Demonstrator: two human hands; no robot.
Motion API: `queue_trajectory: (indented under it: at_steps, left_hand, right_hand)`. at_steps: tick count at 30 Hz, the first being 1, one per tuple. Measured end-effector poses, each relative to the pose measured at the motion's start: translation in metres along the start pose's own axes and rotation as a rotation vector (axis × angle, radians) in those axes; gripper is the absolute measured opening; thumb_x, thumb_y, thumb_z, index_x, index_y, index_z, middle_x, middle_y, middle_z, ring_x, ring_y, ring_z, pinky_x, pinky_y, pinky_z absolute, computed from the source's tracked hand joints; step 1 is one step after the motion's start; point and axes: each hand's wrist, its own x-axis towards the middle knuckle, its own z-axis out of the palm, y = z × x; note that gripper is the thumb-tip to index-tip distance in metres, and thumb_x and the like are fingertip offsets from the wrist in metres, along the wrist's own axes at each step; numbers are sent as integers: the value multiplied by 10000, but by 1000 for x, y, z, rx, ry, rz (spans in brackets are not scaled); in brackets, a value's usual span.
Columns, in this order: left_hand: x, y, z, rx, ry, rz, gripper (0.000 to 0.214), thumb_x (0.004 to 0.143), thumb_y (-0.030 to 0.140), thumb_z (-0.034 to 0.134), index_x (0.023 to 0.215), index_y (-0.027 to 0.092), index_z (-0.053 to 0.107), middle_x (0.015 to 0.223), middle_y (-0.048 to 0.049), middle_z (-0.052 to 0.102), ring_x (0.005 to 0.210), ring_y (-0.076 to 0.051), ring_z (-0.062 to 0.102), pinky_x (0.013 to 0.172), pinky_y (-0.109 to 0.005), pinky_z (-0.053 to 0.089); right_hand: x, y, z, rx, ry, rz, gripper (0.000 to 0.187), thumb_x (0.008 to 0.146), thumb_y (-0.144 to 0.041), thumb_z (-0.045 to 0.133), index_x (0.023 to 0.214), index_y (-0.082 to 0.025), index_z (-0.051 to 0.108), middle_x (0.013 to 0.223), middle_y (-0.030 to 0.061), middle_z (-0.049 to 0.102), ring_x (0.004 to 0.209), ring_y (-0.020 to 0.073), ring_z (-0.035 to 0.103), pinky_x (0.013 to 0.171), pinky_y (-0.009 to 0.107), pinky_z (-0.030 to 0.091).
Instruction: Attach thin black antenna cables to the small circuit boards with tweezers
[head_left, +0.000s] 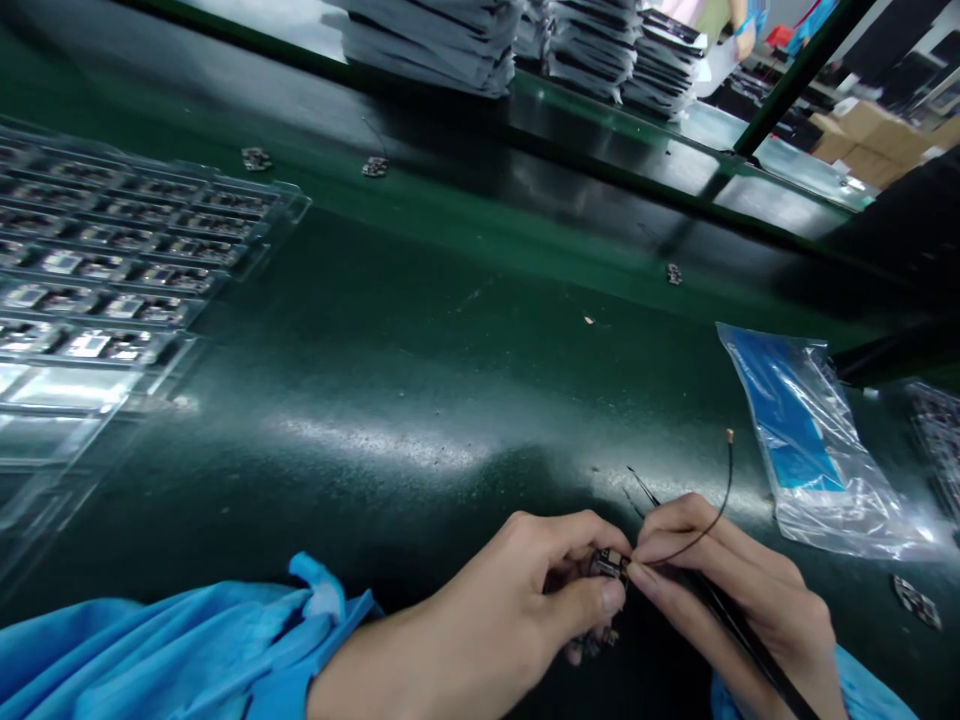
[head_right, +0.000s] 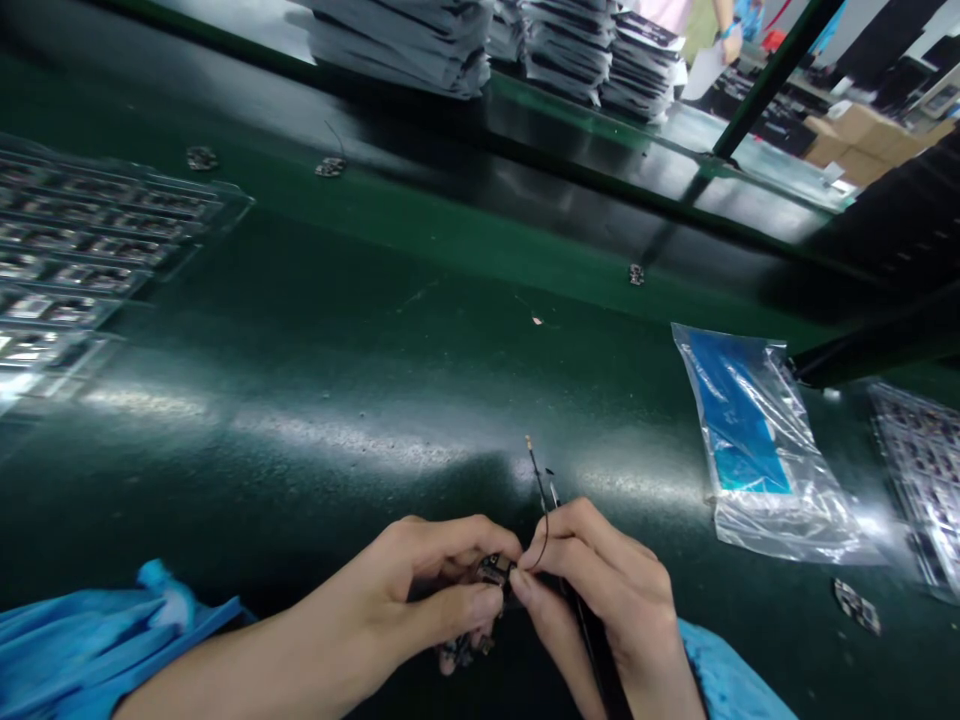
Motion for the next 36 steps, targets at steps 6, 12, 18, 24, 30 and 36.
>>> queue_trajectory:
  at_steps: [6,12,18,24,30,36]
  left_hand:
    - [0,8,-2,60,-37,-18,201,903,201,406,970,143,587,825,-5,575,721,-113,503,660,-234,429]
    - [1,9,-3,-24,-59,-62,173,896,179,419,977,136,566,852,-15,579,759,-122,519,665,-242,439]
    - [-1,7,-1,-52,-66,-85,146,878,176,432,922,137,565,774,2,550,739,-131,529,655,-251,443]
    - [0,7,-1,49,-15,-45,190,876,215,424,800,138,580,706,16,550,684,-117,516,652,-241,406]
    - [3,1,0,100,41,-32,163,827,243,500,732,150,595,642,34,529,621,-105,476,591,-225,369]
    - [3,-2,-1,46,109,36,143,761,192,556,631,144,590,675,30,502,622,-99,468,581,-221,357]
  right_hand:
    - [-1,-1,-2,29,-51,43,167,830,-18,503,814,-175,559,777,25,547,690,131,589,589,224,476]
    - [0,1,1,52,7,4,168,818,-9,516,800,-167,569,756,39,560,663,149,591,552,247,475]
    - [2,3,4,71,6,18,165,815,-11,528,807,-174,559,774,28,544,685,142,580,582,245,464]
    - [5,0,6,63,34,9,164,803,0,524,746,-152,548,743,37,540,654,136,572,552,237,457]
    - [6,-4,6,71,49,13,156,801,-31,526,698,-145,552,697,42,542,603,140,571,514,240,461]
    - [4,-1,7,92,32,39,147,816,-49,527,730,-163,560,725,36,555,647,145,585,550,237,470]
